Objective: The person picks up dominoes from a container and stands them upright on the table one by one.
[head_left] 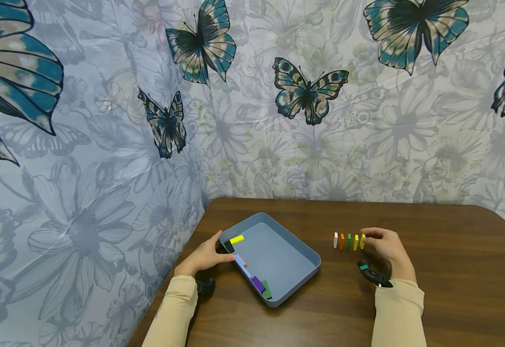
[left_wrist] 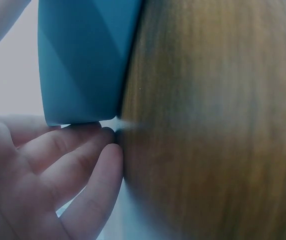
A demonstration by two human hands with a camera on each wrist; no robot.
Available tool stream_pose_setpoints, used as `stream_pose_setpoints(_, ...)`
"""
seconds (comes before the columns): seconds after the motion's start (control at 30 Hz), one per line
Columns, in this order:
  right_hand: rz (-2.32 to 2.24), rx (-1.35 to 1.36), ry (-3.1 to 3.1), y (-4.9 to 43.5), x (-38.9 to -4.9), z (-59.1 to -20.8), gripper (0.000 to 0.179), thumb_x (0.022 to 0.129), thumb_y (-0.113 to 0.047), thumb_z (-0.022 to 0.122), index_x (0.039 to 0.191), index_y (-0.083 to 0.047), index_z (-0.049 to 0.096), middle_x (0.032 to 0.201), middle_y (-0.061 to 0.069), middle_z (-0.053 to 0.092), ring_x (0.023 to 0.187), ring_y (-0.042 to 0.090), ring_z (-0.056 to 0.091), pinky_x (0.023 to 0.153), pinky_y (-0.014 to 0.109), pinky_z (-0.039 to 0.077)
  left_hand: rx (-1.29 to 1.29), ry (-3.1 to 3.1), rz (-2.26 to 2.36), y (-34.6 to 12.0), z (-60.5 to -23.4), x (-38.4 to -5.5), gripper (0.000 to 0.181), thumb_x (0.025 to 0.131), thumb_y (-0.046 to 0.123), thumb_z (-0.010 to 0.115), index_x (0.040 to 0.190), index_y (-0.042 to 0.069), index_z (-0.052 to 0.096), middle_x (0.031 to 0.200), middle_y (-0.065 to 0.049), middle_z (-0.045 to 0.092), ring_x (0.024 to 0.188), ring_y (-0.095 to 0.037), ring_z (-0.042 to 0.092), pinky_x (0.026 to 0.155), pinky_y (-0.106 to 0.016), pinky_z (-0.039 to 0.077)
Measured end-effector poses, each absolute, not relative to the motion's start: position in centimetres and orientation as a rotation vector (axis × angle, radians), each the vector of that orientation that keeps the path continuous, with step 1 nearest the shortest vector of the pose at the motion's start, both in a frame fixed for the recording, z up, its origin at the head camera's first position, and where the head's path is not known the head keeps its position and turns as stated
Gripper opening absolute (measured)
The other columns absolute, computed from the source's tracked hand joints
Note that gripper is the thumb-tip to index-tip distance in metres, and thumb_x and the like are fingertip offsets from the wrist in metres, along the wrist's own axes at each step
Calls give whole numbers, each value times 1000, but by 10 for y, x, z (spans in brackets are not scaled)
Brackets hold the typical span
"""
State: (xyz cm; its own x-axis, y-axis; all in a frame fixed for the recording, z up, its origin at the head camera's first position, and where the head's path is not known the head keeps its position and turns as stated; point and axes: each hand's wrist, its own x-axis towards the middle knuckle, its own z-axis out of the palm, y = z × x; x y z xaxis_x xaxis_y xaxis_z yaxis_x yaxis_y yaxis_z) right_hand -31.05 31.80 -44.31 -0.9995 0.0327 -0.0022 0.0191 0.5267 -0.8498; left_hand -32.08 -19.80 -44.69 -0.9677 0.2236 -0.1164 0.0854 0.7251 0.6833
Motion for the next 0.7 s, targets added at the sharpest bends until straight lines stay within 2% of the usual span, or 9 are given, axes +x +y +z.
stream_pose_setpoints(0.2,1514,-79,-2744,320,-316,-445,38,99,-10,59,131,10,58,138,36,51,121,45,51,83,33,49,251,2749,1057,-197,-446,-320,114,81,54,79,161,4,15,160,-26,31,141,-44,42,109,-58,43)
stream_pose_setpoints(0.47,1514,-51,-2742,322,-317,-446,38,98,-8,59,131,12,57,133,35,54,110,35,56,73,23,49,254,2749,1058,-197,-446,-321,114,81,54,79,161,3,15,159,-27,31,141,-43,43,109,-56,44)
stream_pose_setpoints(0.7,1553,-45,-2737,325,-317,-446,40,99,-10,59,133,12,55,134,35,53,105,27,59,74,21,51,233,2746,1059,-194,-445,-320,112,82,53,79,161,5,15,160,-26,32,141,-43,42,109,-57,43)
